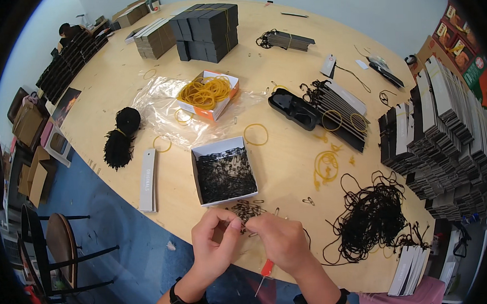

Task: The person is threading elastic strings through black plastic tags and grouping them using rubber bands.

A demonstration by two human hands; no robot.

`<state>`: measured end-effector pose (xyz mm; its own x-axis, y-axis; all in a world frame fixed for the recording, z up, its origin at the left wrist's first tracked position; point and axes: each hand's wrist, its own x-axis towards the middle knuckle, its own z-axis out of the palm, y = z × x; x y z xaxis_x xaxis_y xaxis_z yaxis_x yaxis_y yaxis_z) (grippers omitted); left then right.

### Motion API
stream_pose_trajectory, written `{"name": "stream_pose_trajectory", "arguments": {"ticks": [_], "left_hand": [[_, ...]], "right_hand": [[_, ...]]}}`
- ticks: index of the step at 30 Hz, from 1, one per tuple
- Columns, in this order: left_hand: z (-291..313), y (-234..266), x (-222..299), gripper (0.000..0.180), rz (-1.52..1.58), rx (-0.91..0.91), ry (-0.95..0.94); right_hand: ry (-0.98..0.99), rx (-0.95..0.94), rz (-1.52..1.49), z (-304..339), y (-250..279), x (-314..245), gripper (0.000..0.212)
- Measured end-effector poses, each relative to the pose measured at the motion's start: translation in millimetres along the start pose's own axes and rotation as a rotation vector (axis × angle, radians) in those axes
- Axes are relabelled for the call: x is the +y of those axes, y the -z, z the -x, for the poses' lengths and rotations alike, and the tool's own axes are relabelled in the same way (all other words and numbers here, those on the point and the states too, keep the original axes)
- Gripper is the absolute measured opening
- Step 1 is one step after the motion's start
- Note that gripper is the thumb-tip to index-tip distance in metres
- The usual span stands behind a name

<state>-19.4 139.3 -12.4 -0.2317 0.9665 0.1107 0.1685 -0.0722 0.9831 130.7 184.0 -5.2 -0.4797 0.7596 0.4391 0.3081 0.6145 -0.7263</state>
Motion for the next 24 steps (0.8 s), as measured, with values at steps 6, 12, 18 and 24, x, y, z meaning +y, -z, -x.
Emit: {"name": "stream_pose_trajectory", "arguments": {"ticks": [6,12,18,24], "left_hand": [[-2,4,-8,0.006,0.036,-0.009,-0.150],[-5,2,3,0.004,-0.070,-0.016,-0.248],[-5,2,2,0.004,-0.170,-0.004,-0.296],[0,0,-4,0.006,-0.152,0.069,-0.274]], "right_hand": [[-0.193,0.022,-0.081,2,1,-4,0.009],[-0.178,0.037,-0.090,3,2,0,0.013],[-0.143,0.017,-0.095,2,0,0,0.012],[-0.200,0.027,-0.126,2,3,-7,0.011]]}}
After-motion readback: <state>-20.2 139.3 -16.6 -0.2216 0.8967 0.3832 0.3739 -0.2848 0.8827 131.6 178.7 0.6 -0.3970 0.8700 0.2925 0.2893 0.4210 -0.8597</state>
